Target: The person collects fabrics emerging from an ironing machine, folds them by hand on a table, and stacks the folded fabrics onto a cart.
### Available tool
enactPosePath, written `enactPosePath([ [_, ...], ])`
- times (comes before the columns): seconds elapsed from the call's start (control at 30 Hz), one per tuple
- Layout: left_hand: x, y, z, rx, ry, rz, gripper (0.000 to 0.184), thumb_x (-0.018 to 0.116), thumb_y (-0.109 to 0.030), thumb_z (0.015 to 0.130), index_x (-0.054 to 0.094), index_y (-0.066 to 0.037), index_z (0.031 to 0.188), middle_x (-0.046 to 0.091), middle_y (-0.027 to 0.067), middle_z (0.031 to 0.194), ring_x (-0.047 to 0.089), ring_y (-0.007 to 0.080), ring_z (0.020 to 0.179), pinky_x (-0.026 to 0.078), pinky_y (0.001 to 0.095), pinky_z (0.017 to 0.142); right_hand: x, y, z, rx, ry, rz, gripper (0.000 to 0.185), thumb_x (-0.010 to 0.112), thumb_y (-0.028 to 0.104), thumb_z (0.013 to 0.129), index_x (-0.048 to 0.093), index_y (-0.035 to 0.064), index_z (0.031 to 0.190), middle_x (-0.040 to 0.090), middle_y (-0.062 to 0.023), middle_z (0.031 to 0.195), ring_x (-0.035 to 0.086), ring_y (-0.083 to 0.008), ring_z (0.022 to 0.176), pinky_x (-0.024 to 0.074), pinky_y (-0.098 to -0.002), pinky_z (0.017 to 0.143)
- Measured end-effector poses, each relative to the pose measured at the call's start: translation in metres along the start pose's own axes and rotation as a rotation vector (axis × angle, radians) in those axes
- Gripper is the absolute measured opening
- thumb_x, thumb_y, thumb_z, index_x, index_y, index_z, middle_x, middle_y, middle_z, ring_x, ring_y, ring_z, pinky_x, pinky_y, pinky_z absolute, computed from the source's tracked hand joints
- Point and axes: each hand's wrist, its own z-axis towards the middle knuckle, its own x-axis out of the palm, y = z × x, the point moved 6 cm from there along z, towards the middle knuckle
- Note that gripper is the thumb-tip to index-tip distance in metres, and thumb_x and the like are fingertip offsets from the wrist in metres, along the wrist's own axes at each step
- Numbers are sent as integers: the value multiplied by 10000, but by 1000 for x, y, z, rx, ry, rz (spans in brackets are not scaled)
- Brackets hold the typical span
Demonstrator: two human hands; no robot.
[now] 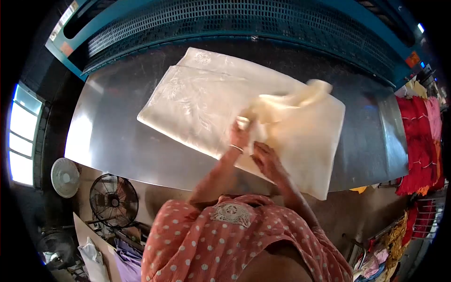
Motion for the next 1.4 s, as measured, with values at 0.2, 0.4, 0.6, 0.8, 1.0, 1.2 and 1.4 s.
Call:
enactPosePath([
  [0.2, -243, -139, -25, 293, -568, 189, 363, 420, -249, 900, 545, 3, 1130, 605, 96, 980, 572, 184, 821, 488, 250, 679, 52, -6, -22, 82, -116, -74, 287, 599, 125, 817, 566, 30, 1086, 539, -128, 1164, 478, -309, 1109, 369, -413, 924],
  [0.4, -403, -248, -42, 269, -916, 803, 183, 547, -140, 832, 562, 6, 942, 621, 64, 878, 553, 188, 710, 454, 297, 620, 3, -22, -78, 324, -452, -133, 216, 568, 66, 822, 590, 16, 1030, 565, -134, 1115, 513, -293, 1054, 401, -374, 911],
  [0.6, -325, -224, 34, 195, -707, 388, 162, 579, -57, 803, 585, 29, 940, 626, 58, 805, 550, 138, 725, 443, 292, 725, -62, -92, -193, 768, -953, -322, 228, 542, 180, 880, 570, 27, 1045, 564, -137, 1004, 546, -247, 949, 456, -344, 779],
  [0.8, -37, -122, 5, 62, 235, 1117, 338, 532, -2, 798, 608, -135, 1099, 623, 36, 823, 546, 111, 714, 463, 260, 642, -47, -128, -196, 907, -752, 133, 290, 592, 249, 850, 594, -8, 984, 585, -34, 789, 528, -116, 725, 443, -296, 637],
  [1.0, 63, -56, -130, 126, 732, 1395, 672, 698, -300, 699, 426, -83, 1273, 434, 133, 1266, 402, 320, 1166, 350, 422, 975, -52, -75, -200, 747, -1143, 830, 274, 565, 211, 872, 565, -11, 1033, 568, -2, 902, 477, -84, 804, 399, -245, 735],
  [1.2, 89, -40, -169, 173, 745, 1567, 924, 725, -381, 641, 253, -69, 1372, 351, 142, 1332, 313, 342, 1226, 251, 462, 1025, -60, -62, -176, 662, -1230, 978, 263, 545, 162, 882, 574, 7, 1093, 554, 37, 798, 466, -55, 668, 410, -228, 570],
  [1.4, 26, 12, -141, -151, 296, 1137, 626, 613, -291, 794, 342, -41, 1299, 442, 132, 1224, 419, 246, 1131, 340, 373, 951, -43, 75, -14, 274, -372, 417, 315, 500, 162, 917, 484, 16, 1196, 589, -40, 753, 526, -106, 669, 451, -273, 636],
])
